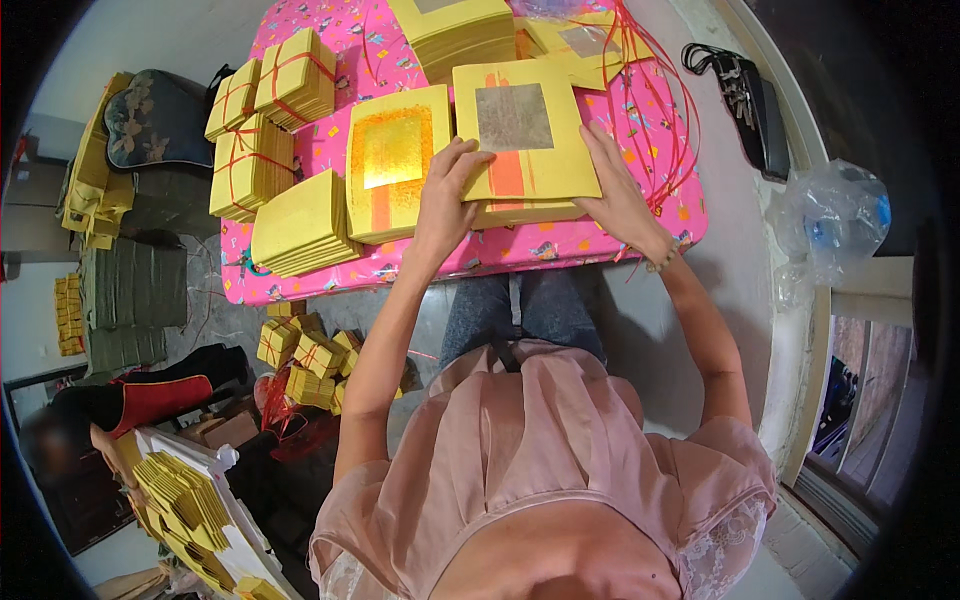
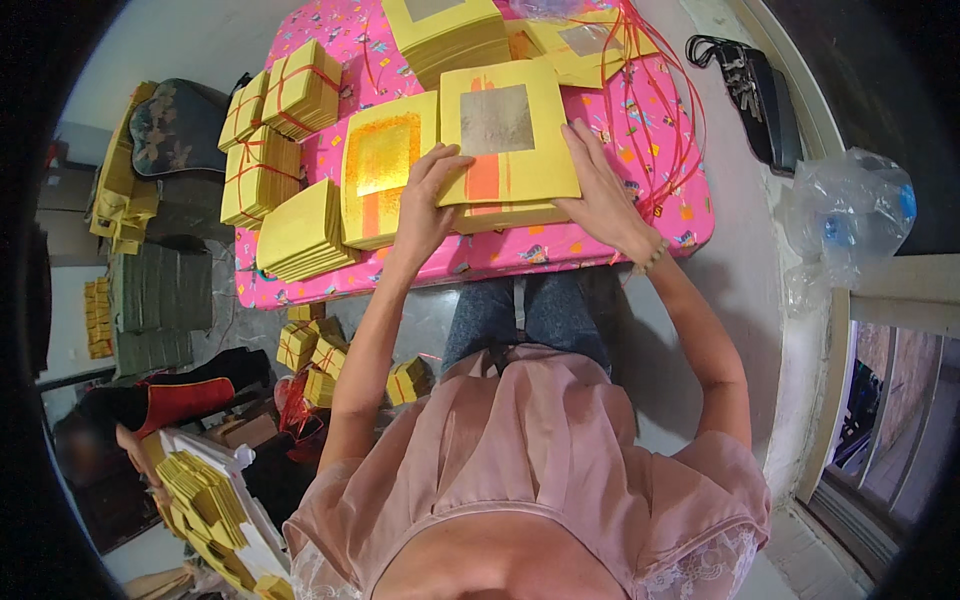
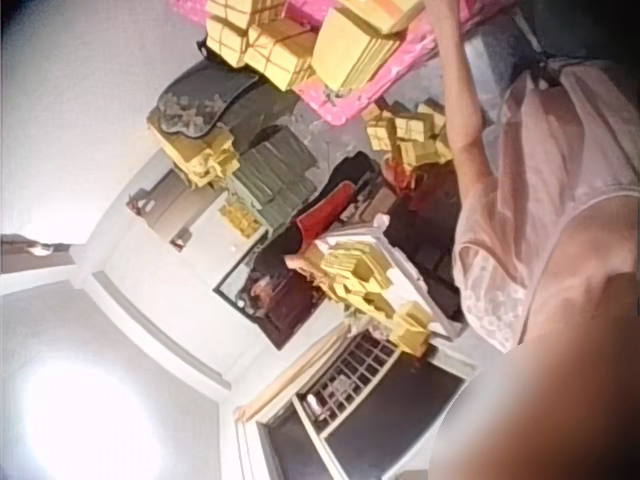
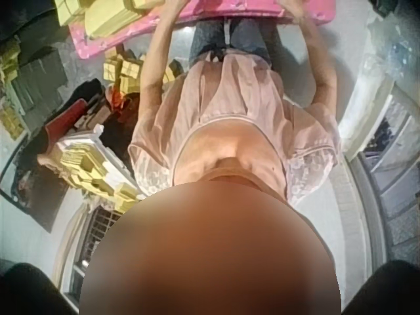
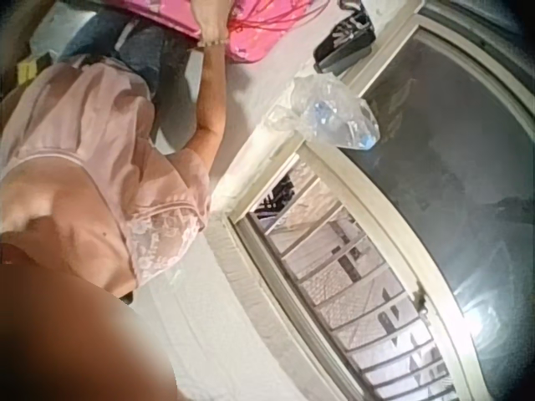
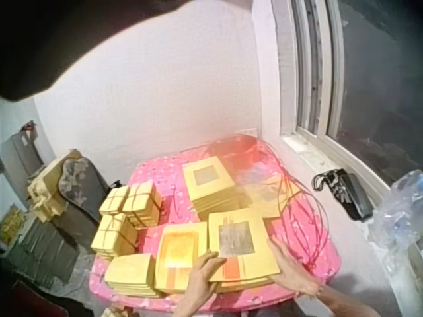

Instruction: Counting and stacking sheets of yellow joss paper with gold foil centers.

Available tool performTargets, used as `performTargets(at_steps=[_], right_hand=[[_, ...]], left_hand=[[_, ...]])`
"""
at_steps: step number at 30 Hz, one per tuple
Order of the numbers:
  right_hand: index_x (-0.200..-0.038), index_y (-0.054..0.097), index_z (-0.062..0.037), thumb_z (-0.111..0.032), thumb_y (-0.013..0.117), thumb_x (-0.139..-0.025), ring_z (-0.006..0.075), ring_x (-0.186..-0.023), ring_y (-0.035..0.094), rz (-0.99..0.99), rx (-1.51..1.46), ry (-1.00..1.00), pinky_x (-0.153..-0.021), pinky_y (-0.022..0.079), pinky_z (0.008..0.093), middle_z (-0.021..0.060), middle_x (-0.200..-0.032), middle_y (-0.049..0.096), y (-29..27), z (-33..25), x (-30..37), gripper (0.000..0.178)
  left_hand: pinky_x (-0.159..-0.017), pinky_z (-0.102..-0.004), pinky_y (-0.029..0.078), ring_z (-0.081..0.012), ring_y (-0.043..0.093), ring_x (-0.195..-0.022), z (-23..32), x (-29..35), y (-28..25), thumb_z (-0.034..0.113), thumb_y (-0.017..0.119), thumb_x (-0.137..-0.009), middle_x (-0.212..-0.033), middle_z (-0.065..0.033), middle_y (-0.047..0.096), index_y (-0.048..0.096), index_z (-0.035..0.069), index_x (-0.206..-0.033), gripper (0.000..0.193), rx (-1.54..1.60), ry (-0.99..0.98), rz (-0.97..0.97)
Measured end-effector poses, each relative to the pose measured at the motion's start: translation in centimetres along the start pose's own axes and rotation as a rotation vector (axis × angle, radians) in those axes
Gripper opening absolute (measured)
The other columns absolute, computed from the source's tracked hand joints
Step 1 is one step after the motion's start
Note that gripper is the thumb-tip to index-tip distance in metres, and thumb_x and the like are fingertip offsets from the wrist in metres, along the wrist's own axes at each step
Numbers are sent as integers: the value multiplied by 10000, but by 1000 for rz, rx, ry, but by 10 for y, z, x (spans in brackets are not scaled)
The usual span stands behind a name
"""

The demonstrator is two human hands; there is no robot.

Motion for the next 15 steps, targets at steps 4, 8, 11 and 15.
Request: performTargets(at_steps=[4, 8, 11, 15], right_hand=[[-1389, 453, -55, -103, 732, -786, 358, -1350, 400, 72, 258, -205, -1121, 340, 414, 194, -1402, 461, -23, -40, -1, 666], [-1132, 637, -45, -202, 746, -806, 332, -960, 655, 34, 214, -249, -833, 518, 399, 130, -1011, 687, -27, -40, -10, 378], [-1107, 636, -34, -245, 689, -877, 323, -792, 667, 22, 138, -214, -682, 515, 393, 139, -914, 692, -38, -46, -34, 316], [-1112, 625, -28, -269, 646, -922, 263, -750, 631, -50, 77, -110, -641, 477, 359, 139, -902, 675, -44, -29, -73, 308]], left_hand=[[-1054, -441, 428, -390, 486, -1259, 4, -2, -7, -130, 679, -641, -1290, -162, 556, 623, 80, -1167, 569, -45, 27, -12], [-976, -453, 458, -387, 540, -1144, 13, -14, -10, -82, 701, -683, -1230, -162, 587, 623, 44, -1138, 479, -51, 43, -123], [-1035, -430, 419, -368, 505, -1235, -4, -17, -19, 66, 723, -826, -1269, -186, 560, 546, 19, -1289, 498, 93, -157, -35], [-1049, -478, 398, -422, 421, -1288, 38, -16, -53, 90, 748, -812, -1381, -259, 412, 459, 71, -1393, 649, -148, 126, 414]])
Point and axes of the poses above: each hand's wrist, its own x-axis away from the middle knuckle, its own y-axis out of the palm, z = x × y, the point moved 10 cm from there along -x, towards the middle knuckle
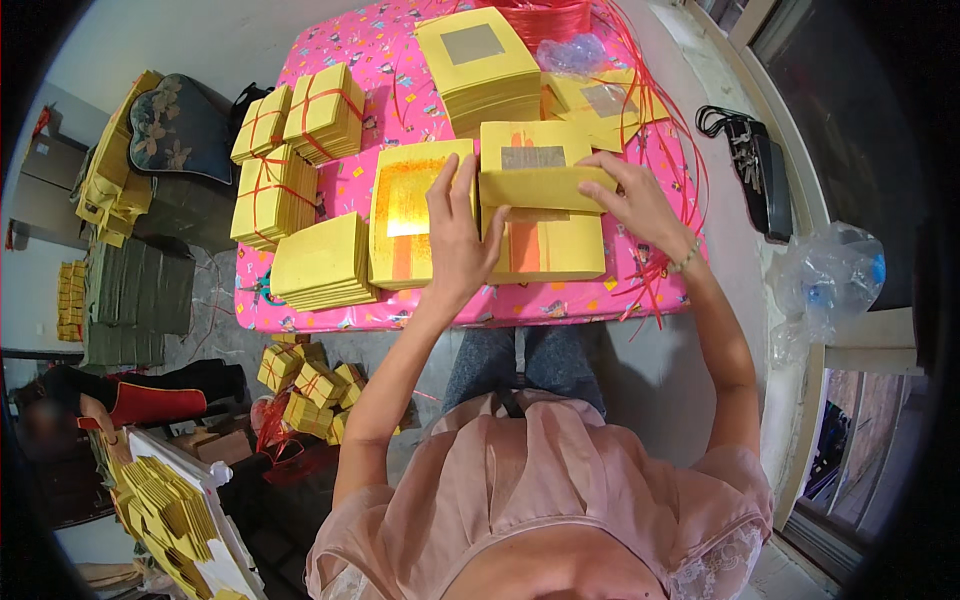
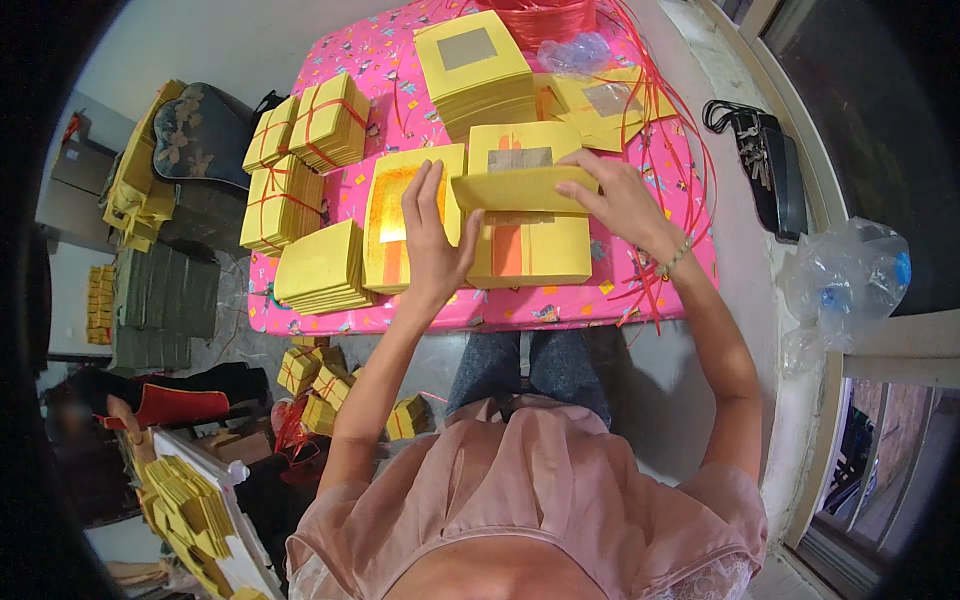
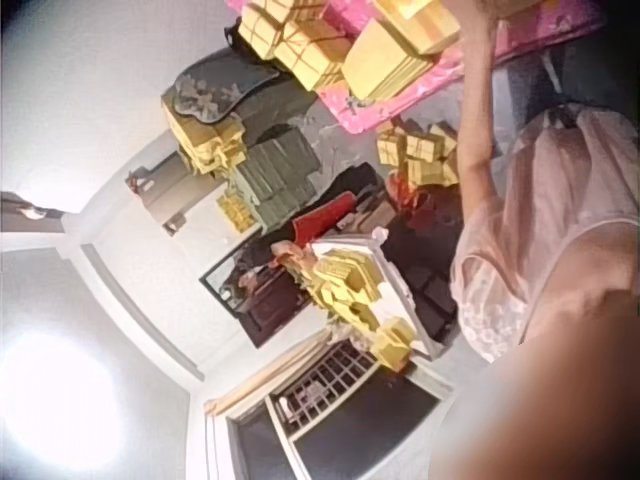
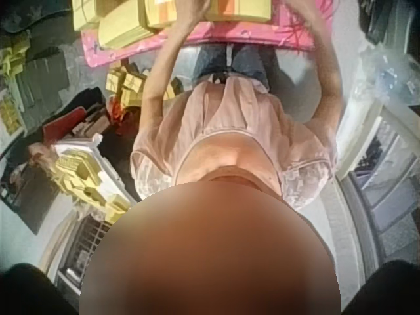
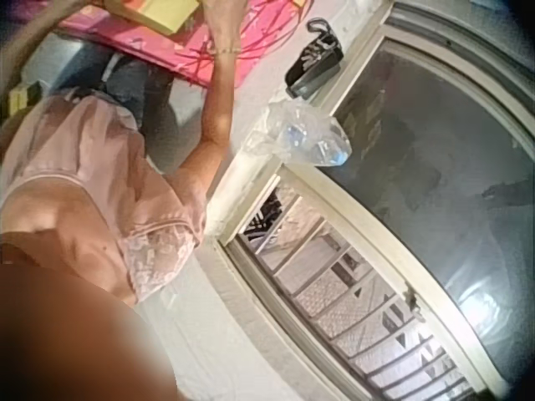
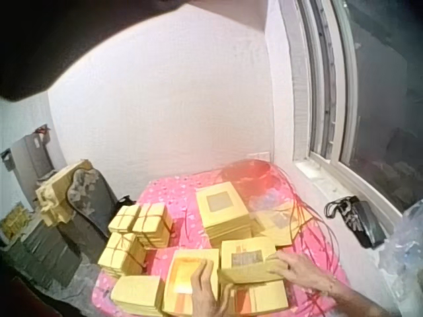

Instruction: Counting and stacking sheets of yellow joss paper with gold foil centers.

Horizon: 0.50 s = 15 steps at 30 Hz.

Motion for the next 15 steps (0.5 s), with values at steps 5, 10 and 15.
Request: performTargets(at_steps=[5, 10, 15], right_hand=[[-1126, 622, -22, -282, 653, -920, 169, -650, 534, -12, 1, 5, -595, 429, 326, 105, -852, 651, -3, 29, -47, 334], [-1124, 639, -22, -339, 656, -917, 218, -892, 614, -20, -32, -9, -796, 470, 355, 129, -1046, 660, 13, 68, -81, 380], [-1081, 674, -64, -379, 643, -909, 314, -1100, 552, -114, 200, 55, -959, 426, 427, 158, -1084, 607, 26, 87, -99, 360]], left_hand=[[-1089, -492, 353, -406, 372, -1343, 20, -3, 38, 118, 743, -762, -1419, -223, 417, 420, 90, -1435, 747, -31, 178, -177], [-1144, -534, 254, -427, 309, -1391, 11, -7, 91, 410, 634, -883, -1505, -222, 331, 382, 158, -1483, 699, -174, 208, -455], [-1152, -557, 219, -432, 289, -1400, -6, -10, 104, 492, 576, -896, -1515, -225, 318, 353, 182, -1503, 717, -190, 164, -503]])
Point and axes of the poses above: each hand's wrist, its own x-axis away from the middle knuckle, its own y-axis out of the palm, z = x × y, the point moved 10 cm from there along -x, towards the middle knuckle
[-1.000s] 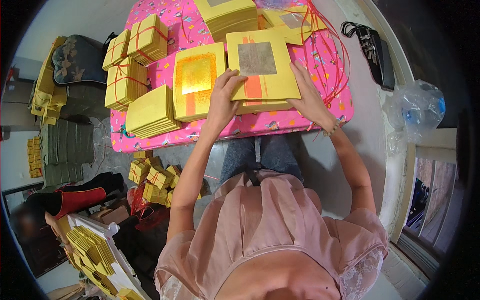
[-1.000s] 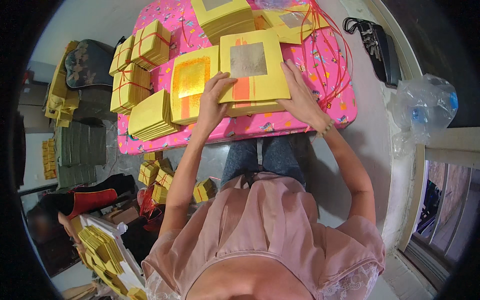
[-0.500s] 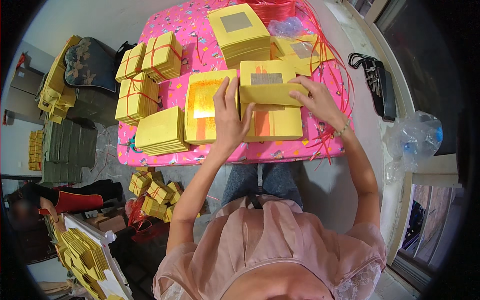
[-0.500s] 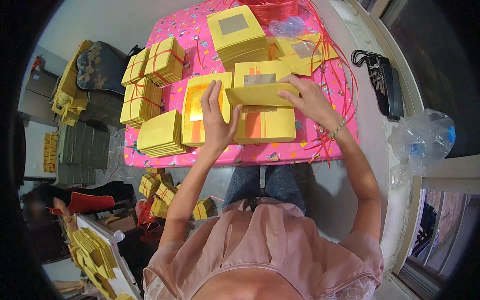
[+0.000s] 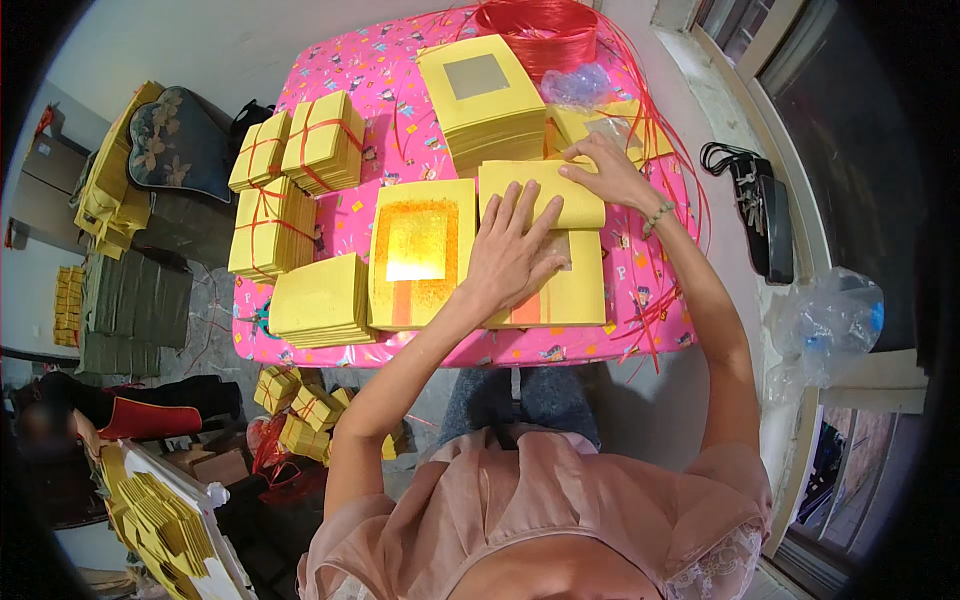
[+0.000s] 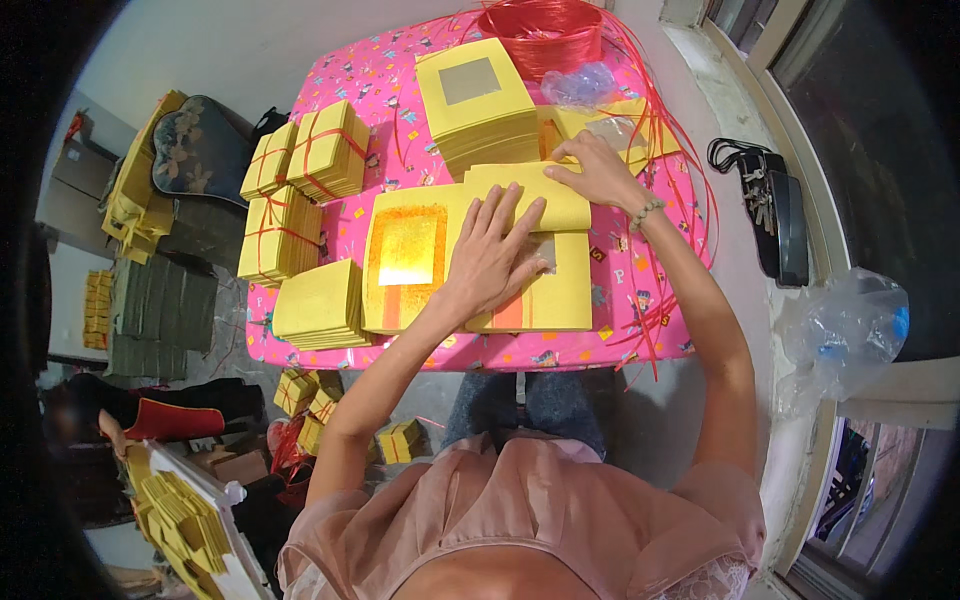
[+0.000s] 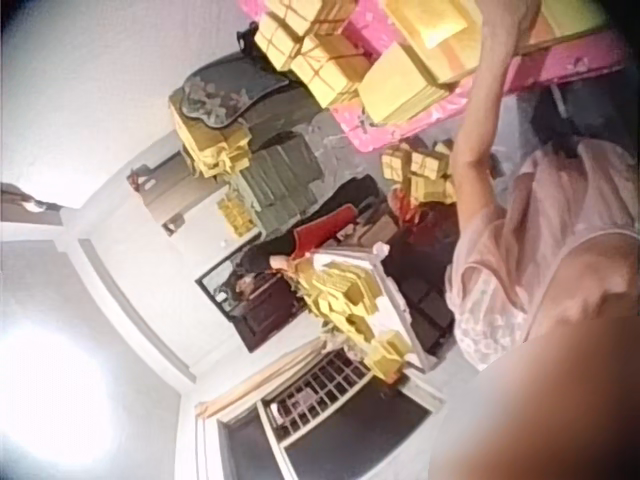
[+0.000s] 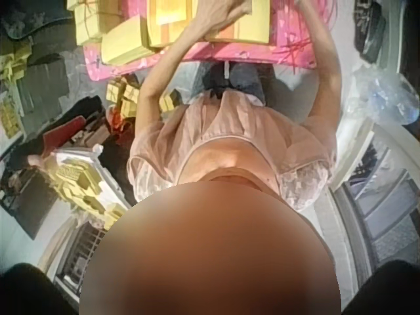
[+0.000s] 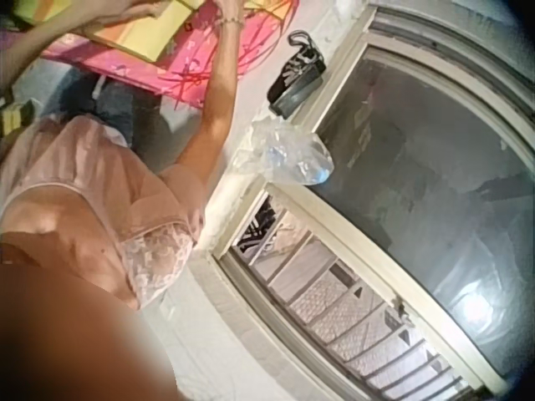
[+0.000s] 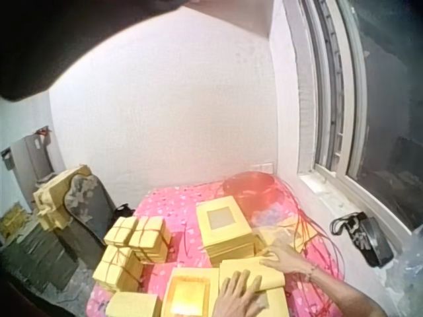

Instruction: Counting and stacking sheets of yellow joss paper with gold foil centers.

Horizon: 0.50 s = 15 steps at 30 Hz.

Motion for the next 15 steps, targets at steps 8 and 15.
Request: performTargets(at_steps=[8, 15], right_hand=[[-1124, 636, -7, -317, 553, -968, 321, -1026, 634, -109, -62, -26, -907, 478, 404, 172, -1095, 674, 24, -13, -29, 357], [-1111, 636, -6, -248, 553, -952, 345, -985, 645, -71, -25, -91, -873, 496, 410, 181, -1059, 678, 28, -20, -26, 301]], left_hand=[[-1161, -538, 217, -419, 286, -1406, -7, -6, 11, 491, 572, -906, -1521, -217, 320, 333, 176, -1511, 723, 6, -9, -59], [-1161, -526, 227, -409, 286, -1407, -12, -8, 15, 474, 570, -909, -1518, -200, 335, 338, 173, -1509, 710, 43, 1, -80]])
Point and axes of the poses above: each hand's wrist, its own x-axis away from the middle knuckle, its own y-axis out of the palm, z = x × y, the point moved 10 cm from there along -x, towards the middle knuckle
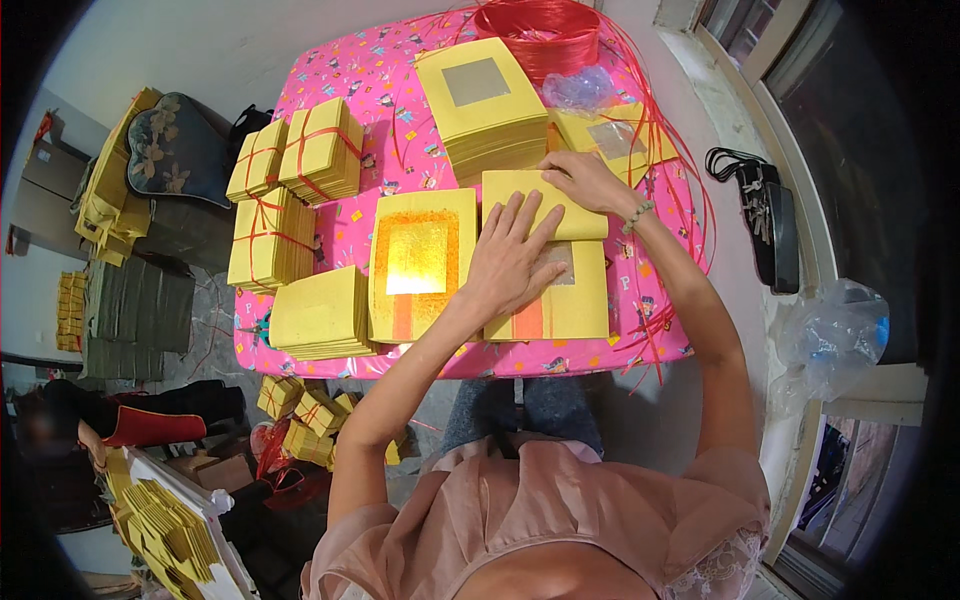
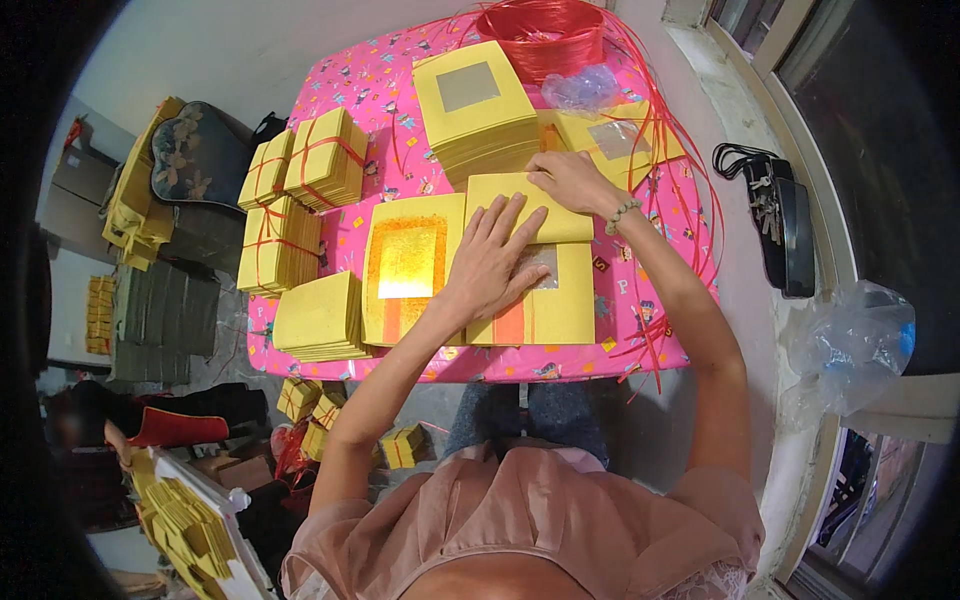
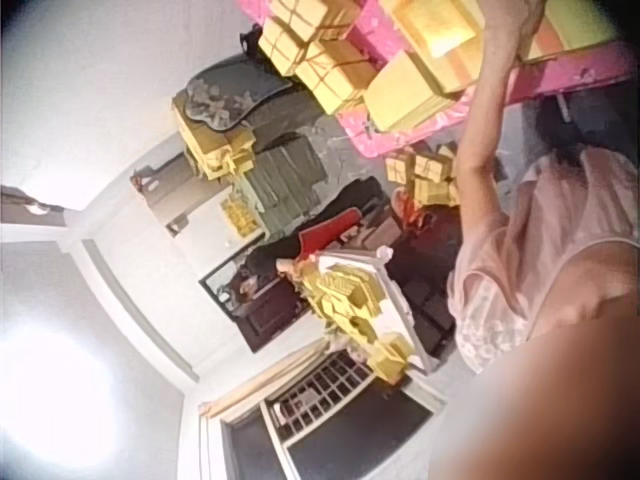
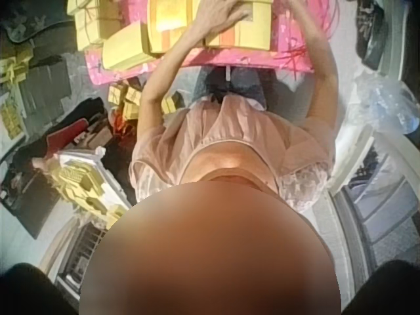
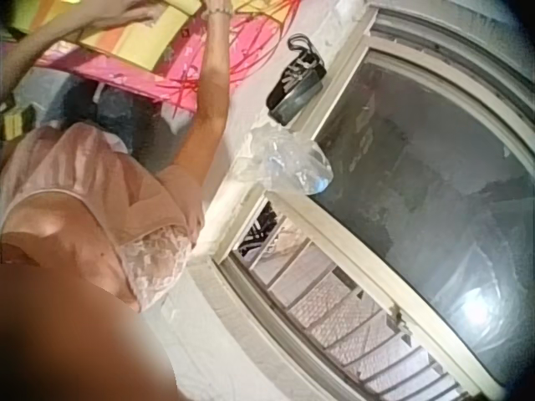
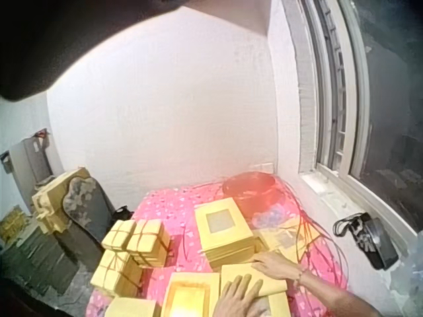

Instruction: Counting and stacking sheets of yellow joss paper with gold foil centers.

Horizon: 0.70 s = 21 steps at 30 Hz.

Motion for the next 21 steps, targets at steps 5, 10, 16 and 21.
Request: performTargets(at_steps=[5, 10, 16, 21], right_hand=[[-1102, 631, 11, -231, 550, -952, 350, -969, 643, 44, -43, -13, -862, 498, 417, 184, -1037, 678, -2, 0, 1, 296], [-1103, 629, 15, -238, 555, -951, 352, -961, 644, 23, -86, -4, -855, 498, 420, 188, -1030, 678, -3, -2, 1, 304], [-1080, 630, 18, -254, 566, -948, 363, -949, 641, 48, -78, 4, -836, 494, 432, 200, -1004, 675, -2, 1, 0, 309], [-1088, 628, 19, -269, 575, -947, 369, -933, 638, 31, -57, 5, -835, 490, 436, 200, -995, 678, 0, 2, -1, 325]], left_hand=[[-1156, -524, 239, -409, 292, -1403, 0, -1, 0, 466, 577, -905, -1514, -202, 342, 339, 172, -1508, 712, -3, -2, -2], [-1151, -525, 250, -419, 301, -1398, -1, -3, 2, 467, 579, -904, -1512, -208, 343, 333, 178, -1511, 716, 1, -11, -7], [-1147, -524, 256, -434, 305, -1392, -1, -3, 1, 473, 578, -906, -1512, -218, 340, 323, 182, -1517, 722, -2, -25, 1], [-1144, -521, 261, -444, 307, -1389, -3, -1, 4, 478, 575, -909, -1505, -224, 349, 333, 182, -1512, 714, 7, -28, 7]])
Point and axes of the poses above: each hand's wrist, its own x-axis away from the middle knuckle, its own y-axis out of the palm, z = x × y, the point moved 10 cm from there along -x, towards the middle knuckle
